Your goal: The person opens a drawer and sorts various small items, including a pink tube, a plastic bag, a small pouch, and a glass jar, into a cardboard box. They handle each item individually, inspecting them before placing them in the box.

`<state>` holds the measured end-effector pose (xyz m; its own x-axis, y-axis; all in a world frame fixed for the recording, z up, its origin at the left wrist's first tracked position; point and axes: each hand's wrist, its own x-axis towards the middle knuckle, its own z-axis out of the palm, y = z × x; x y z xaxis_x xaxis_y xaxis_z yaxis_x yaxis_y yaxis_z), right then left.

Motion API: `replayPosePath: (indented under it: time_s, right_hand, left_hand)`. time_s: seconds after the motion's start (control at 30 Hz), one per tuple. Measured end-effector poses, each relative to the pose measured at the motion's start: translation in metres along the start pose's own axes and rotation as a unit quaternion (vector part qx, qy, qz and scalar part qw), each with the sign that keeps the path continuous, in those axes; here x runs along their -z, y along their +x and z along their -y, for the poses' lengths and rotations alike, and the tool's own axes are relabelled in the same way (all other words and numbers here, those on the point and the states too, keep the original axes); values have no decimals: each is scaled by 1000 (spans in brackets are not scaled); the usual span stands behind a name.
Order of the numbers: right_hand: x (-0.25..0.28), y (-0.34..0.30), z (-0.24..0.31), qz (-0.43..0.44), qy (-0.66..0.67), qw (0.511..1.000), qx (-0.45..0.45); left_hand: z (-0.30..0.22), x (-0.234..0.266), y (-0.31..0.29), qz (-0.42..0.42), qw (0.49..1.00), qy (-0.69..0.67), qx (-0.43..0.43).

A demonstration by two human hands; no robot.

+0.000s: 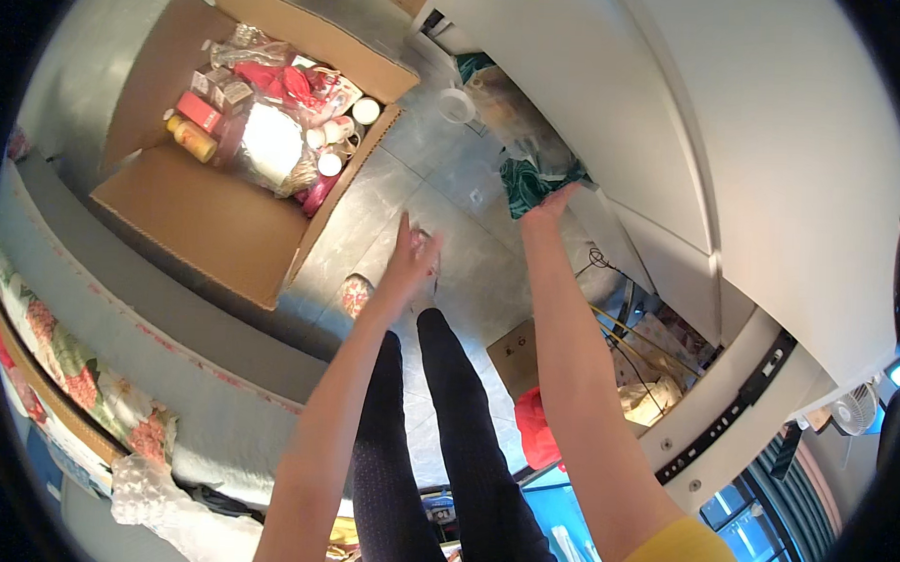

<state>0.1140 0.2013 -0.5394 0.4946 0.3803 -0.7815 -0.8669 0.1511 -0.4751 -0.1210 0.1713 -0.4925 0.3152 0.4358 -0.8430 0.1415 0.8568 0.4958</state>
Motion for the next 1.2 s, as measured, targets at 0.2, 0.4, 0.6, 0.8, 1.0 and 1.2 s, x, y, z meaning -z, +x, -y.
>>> replayPosePath:
  time_s: [0.2, 0.4, 0.6, 0.8, 1.0, 1.2]
  right_hand:
    - [52, 33, 11, -7, -51, 998, -35]
    - [59, 33, 7, 21, -97, 994, -39]
    - [50, 28, 1, -28, -151, 988, -12]
    - [15, -14, 10, 33, -2, 999, 12]
    - [41, -72, -5, 187, 72, 977, -68]
    - [49, -158, -8, -40, -47, 993, -98]
  left_hand:
    - [-40, -9, 184, -185, 961, 54, -197]
    - [-56, -18, 273, -84, 978, -185, -56]
    - [-45, -26, 262, -186, 939, 120, -262]
    - [-62, -52, 148, -222, 902, 197, -314]
    - [-74, -48, 93, 104, 932, -346, 27]
    - [-50, -42, 26, 117, 898, -414, 89]
